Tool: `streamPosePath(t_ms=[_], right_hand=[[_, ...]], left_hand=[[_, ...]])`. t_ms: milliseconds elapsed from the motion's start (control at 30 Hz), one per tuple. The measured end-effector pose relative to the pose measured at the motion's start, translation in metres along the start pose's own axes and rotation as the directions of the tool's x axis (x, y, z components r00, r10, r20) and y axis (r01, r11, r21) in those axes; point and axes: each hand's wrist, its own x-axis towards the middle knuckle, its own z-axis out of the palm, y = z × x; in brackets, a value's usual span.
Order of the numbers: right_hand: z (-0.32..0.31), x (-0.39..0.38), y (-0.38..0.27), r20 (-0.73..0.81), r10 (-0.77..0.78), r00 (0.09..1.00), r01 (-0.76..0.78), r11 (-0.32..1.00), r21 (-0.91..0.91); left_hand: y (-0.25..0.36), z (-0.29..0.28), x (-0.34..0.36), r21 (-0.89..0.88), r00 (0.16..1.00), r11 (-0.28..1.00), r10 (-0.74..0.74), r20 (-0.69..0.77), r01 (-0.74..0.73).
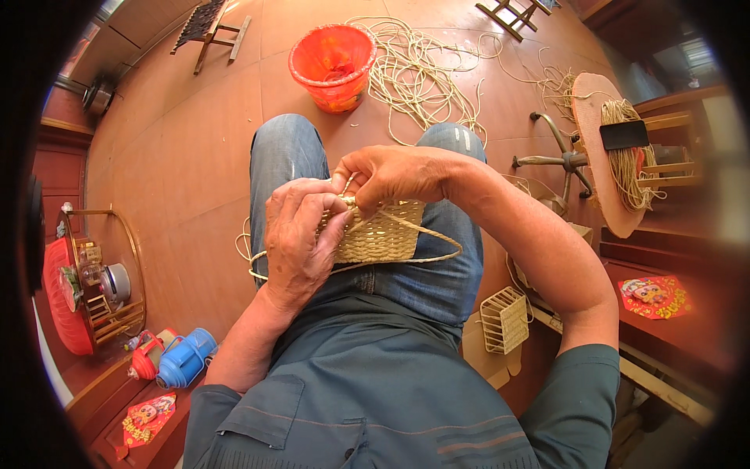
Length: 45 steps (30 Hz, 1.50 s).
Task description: The person is weaving a small rectangular straw basket, working on the rim and handle sections.
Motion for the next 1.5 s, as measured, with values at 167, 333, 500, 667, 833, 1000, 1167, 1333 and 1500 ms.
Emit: streamPosePath(t_ms=[167,333,500,667,833,1000,1167,1333,1500], right_hand=[[0.020,-0.012,-0.018,-0.084,-0.292,0.953,0.243,0.898,-0.365],[0.061,-0.021,-0.030,-0.144,-0.578,0.803,0.351,0.654,-0.671],[0.097,-0.035,-0.048,-0.274,-0.478,0.834,0.397,0.866,-0.302],[0.122,-0.054,-0.066,-0.315,-0.644,0.697,0.473,0.743,-0.473],[0.105,-0.059,-0.028,-0.587,-0.541,0.602,0.225,0.820,-0.526],[0.107,-0.072,-0.001,-0.625,-0.582,0.520,0.101,0.768,-0.632],[0.111,-0.072,0.010,-0.643,-0.588,0.490,0.029,0.748,-0.663],[0.112,-0.070,0.005,-0.668,-0.560,0.490,-0.075,0.737,-0.672],[0.112,-0.063,0.001,-0.626,-0.615,0.479,-0.120,0.660,-0.741]], left_hand=[[-0.009,-0.025,0.007,-0.107,0.998,0.993,-0.039,0.053,0.044],[-0.008,-0.088,0.010,-0.520,0.931,0.776,-0.255,0.259,0.357],[-0.013,-0.126,0.007,-0.849,0.945,0.449,-0.284,0.160,0.279],[-0.014,-0.140,0.008,-0.904,0.950,0.393,-0.308,0.042,0.168],[-0.039,-0.097,-0.001,-0.762,0.864,0.496,-0.476,0.163,0.417],[-0.052,-0.065,-0.019,-0.745,0.814,0.443,-0.535,0.227,0.498],[-0.058,-0.054,-0.022,-0.720,0.810,0.450,-0.520,0.270,0.529],[-0.053,-0.051,-0.014,-0.640,0.833,0.561,-0.494,0.250,0.524],[-0.052,-0.047,-0.004,-0.524,0.887,0.718,-0.413,0.208,0.458]])
